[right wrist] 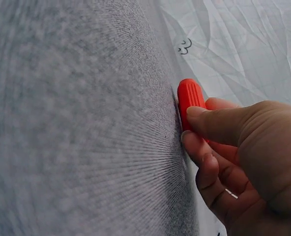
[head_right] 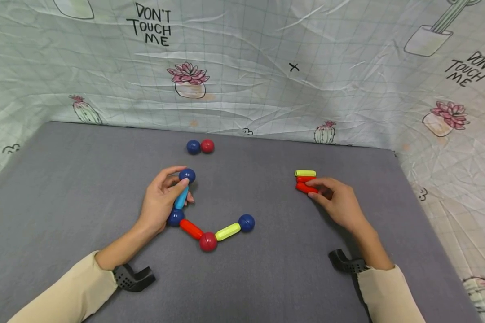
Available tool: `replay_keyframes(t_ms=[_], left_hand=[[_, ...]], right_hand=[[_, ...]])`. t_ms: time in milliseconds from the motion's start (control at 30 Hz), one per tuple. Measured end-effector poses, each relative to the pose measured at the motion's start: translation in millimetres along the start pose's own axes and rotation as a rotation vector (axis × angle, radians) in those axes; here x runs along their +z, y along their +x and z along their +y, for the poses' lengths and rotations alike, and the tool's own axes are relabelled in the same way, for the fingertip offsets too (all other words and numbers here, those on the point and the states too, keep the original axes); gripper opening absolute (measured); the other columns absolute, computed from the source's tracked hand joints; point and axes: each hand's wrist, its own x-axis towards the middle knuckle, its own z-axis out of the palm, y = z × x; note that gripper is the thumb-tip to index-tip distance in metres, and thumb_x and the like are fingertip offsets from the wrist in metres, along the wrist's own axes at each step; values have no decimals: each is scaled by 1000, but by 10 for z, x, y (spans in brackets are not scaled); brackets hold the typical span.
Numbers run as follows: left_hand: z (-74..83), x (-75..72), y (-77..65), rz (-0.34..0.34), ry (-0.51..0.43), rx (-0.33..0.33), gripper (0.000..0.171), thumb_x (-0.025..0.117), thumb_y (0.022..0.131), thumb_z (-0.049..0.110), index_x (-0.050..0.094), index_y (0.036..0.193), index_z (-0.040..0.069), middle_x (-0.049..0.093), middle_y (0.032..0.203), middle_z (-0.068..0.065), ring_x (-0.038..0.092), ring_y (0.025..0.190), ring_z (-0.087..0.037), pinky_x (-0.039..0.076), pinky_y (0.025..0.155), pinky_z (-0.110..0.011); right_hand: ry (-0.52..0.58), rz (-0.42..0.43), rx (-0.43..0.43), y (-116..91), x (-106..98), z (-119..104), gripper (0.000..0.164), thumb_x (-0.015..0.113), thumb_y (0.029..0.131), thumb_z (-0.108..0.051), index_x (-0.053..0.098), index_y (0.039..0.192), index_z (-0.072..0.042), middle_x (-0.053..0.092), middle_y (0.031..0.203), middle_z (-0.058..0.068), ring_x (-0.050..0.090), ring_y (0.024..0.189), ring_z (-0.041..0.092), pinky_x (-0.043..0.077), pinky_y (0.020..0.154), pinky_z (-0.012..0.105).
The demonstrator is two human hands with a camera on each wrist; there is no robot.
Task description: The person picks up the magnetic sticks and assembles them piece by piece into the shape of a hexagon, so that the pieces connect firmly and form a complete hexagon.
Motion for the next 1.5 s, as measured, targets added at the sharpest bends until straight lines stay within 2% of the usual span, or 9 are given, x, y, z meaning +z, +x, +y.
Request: replay_keyframes(t_ms=[300,467,667,833,1100,1500], left_hand=[[-1,33,12,12,-19,16,42,60,95,11,46,132,-4,53,100,-31,64,60,-20,51,55,-26],[-20,55,24,10,-26,16,42,60,95,11,46,133,-2,54,100,-29,63,59,-19,49,53,-24],[-20,50,30,6,-23,30,43,60,95,11,47,135,0,52,96,-28,63,58,-20,48,52,-23],[-20,43,21,3,-15,26,42,61,95,12,49,134,1,51,91,-22,63,59,-22,48,53,-23],[-6,27,-13,8,7,18,41,60,96,13,50,134,1,51,92,-20,63,60,-24,49,54,-23],[-1,8,-23,8,14,34,41,60,95,13,50,133,1,51,92,-21,63,60,-23,49,53,-24]], right_hand=[[28,1,-76,70,-24,-192,26,76,83,-9,70,108,-14,68,100,5,62,73,13,46,63,18],[48,2,-114,154,-24,-335,29,76,81,-7,71,108,-16,68,102,0,61,73,11,45,62,19],[89,-35,-166,331,25,-555,28,75,82,-7,70,107,-19,65,96,-6,58,78,9,48,68,22],[131,-63,-226,454,105,-723,29,75,82,-5,71,108,-18,66,98,-4,58,79,9,49,67,23],[195,-96,-314,623,256,-986,30,76,81,-4,71,108,-16,67,101,-4,59,78,8,49,67,26],[204,-172,-346,869,397,-1297,28,74,84,-8,70,109,-18,66,102,-6,59,78,7,50,68,30]])
